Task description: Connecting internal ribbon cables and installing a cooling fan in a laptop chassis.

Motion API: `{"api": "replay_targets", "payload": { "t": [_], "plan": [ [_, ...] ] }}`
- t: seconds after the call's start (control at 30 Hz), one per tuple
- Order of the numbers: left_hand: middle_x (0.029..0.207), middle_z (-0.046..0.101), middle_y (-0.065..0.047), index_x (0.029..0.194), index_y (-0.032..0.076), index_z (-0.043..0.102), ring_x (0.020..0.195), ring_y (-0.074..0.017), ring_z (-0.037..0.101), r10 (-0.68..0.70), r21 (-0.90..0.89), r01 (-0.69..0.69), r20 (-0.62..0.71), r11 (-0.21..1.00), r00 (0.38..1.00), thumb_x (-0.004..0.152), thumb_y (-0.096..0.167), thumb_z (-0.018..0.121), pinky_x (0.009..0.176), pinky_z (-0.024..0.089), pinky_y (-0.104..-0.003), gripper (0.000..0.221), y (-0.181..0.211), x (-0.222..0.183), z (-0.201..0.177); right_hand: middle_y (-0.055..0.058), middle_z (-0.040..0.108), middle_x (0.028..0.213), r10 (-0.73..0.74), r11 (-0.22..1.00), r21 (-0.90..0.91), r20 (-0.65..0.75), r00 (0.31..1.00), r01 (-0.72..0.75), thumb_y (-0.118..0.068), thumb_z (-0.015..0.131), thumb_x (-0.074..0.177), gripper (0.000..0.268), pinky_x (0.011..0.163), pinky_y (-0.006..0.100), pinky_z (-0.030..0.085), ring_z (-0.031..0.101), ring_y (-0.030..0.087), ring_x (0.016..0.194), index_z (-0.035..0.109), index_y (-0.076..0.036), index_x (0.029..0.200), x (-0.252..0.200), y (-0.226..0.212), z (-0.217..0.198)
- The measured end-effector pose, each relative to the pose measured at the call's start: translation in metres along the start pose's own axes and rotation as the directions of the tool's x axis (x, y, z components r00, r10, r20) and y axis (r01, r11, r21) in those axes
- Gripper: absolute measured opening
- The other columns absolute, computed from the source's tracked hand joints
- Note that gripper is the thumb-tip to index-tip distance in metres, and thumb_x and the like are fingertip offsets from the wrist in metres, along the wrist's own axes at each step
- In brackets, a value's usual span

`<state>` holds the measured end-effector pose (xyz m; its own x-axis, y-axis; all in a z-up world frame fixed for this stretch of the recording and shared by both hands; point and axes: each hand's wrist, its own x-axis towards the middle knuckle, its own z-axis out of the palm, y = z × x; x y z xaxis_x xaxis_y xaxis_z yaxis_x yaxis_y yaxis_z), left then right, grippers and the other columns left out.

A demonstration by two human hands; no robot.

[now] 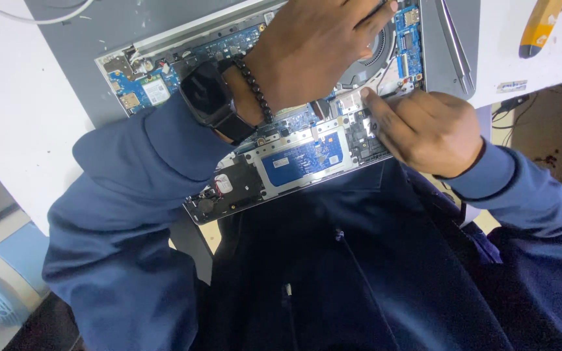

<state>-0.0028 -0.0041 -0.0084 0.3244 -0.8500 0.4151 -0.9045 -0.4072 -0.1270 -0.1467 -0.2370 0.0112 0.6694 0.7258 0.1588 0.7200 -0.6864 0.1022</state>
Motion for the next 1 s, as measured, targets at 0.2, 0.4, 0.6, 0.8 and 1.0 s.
{"api": "replay_targets", "payload": {
  "t": [0.2,0.4,0.6,0.8,1.0],
  "plan": [
    [0.140,0.058,0.001,0.142,0.014,0.062,0.127,-0.0174,0.053,0.015,0.041,-0.015,0.006,0.999,1.000,0.111,0.052,0.075,0.093,0.052,-0.030,0.050,0.001,-0.001,0.002,0.003,0.065,0.087,0.029,0.999,0.014,-0.004,1.000,-0.029,-0.015,0.068,0.103,0.042,0.061,0.033,0.051,0.063,0.022,0.076,0.070,-0.001,0.142,0.005,-0.005,-0.004],
    [0.137,0.059,0.004,0.139,0.017,0.060,0.119,-0.0126,0.059,-0.006,0.002,0.006,-0.012,1.000,1.000,0.111,0.050,0.075,0.082,0.055,-0.026,0.046,0.001,-0.003,0.007,0.004,0.068,0.092,0.075,0.995,0.063,0.003,0.997,-0.075,-0.015,0.065,0.103,0.037,0.065,0.035,0.053,0.065,0.024,0.082,0.075,-0.005,0.137,0.011,-0.004,-0.010],
    [0.136,0.060,0.000,0.139,0.013,0.063,0.124,-0.0174,0.055,0.008,-0.016,-0.008,-0.020,1.000,1.000,0.109,0.047,0.078,0.091,0.054,-0.029,0.047,-0.001,-0.001,0.005,0.012,0.075,0.105,0.149,0.972,0.200,-0.113,0.982,-0.125,-0.009,0.075,0.111,0.012,0.066,0.036,0.058,0.072,0.028,0.093,0.077,0.002,0.116,0.026,0.004,-0.010],
    [0.121,0.060,0.004,0.139,0.021,0.064,0.108,-0.0161,0.055,-0.001,0.088,0.001,0.004,0.996,1.000,0.107,0.053,0.070,0.081,0.046,-0.031,0.046,-0.003,0.003,-0.002,0.007,0.073,0.104,0.113,0.991,0.079,-0.084,0.990,-0.106,-0.016,0.073,0.110,0.011,0.058,0.034,0.047,0.067,0.025,0.086,0.073,-0.005,0.110,0.039,0.011,-0.011],
    [0.115,0.060,0.002,0.136,0.020,0.065,0.102,-0.0201,0.055,-0.009,-0.025,0.009,-0.013,1.000,1.000,0.102,0.044,0.076,0.082,0.043,-0.035,0.043,-0.002,0.001,0.002,0.001,0.074,0.104,0.055,0.998,0.012,-0.069,0.996,-0.054,-0.022,0.075,0.110,0.012,0.060,0.032,0.048,0.063,0.024,0.095,0.073,-0.012,0.103,0.045,0.020,-0.018]
  ]
}}
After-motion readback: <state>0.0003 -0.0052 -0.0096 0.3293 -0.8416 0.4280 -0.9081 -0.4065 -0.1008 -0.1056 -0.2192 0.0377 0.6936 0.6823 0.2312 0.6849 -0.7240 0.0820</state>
